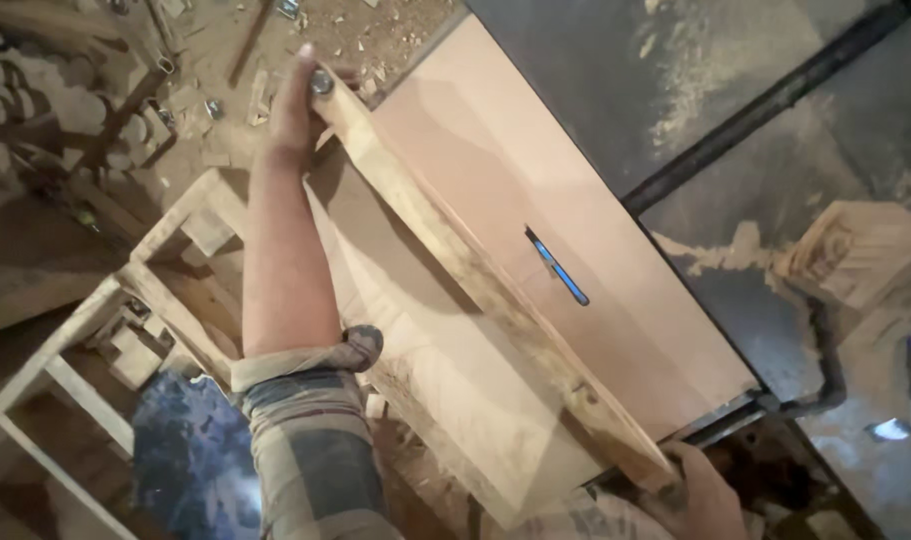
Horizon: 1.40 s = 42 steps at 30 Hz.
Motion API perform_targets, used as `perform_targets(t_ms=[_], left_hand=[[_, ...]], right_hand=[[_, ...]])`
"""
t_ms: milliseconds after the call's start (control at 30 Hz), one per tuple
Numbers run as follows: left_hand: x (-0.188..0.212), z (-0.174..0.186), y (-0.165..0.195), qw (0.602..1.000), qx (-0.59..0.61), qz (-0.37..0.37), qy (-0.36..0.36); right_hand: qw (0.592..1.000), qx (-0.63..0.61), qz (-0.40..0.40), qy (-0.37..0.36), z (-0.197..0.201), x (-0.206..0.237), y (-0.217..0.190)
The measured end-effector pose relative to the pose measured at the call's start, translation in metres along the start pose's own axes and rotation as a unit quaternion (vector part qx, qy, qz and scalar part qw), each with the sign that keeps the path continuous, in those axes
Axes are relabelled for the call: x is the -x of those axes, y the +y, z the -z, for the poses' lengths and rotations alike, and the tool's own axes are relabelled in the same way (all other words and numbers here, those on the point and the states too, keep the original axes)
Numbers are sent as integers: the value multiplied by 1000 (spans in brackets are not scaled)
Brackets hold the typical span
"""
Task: The person aligns a wooden plank against a plywood sheet, marks it with a pen, then uses a clamp to secure the plank to the sheet. They adjust the clamp and reposition the plank to fit the frame.
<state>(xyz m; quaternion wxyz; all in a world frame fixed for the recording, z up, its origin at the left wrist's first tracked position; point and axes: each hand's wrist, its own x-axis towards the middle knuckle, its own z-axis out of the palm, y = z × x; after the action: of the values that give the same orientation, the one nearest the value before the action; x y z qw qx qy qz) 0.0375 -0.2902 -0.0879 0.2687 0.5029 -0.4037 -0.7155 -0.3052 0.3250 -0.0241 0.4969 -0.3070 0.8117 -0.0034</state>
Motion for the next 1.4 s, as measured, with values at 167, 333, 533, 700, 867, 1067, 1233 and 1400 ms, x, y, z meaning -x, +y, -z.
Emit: perform_targets(t_ms=[167,333,533,700,867,1067,1233,1400], left_hand=[[-2,-4,9,998,-19,44,-43],[-2,0,1,999,-51,1,-14],[-1,12,10,967,-231,-12,107],[37,2,25,879,-304,-353,99],[64,-25,38,732,-498,-458,80],[69,-38,46,451,-765,-437,142],[57,-27,48,395,-828,-390,80],[52,-22,51,371,-844,-382,64]], right_hand=[[995,22,-74,-61,-2,-8,4],[983,26,-92,-156,-4,-11,2],[991,87,27,-97,-11,-10,15],[988,111,10,-106,-16,-19,16],[980,178,20,-92,1,-8,-8],[978,145,-38,-147,17,-9,-38],[987,116,4,-114,23,1,-47],[979,138,-43,-142,26,6,-53]])
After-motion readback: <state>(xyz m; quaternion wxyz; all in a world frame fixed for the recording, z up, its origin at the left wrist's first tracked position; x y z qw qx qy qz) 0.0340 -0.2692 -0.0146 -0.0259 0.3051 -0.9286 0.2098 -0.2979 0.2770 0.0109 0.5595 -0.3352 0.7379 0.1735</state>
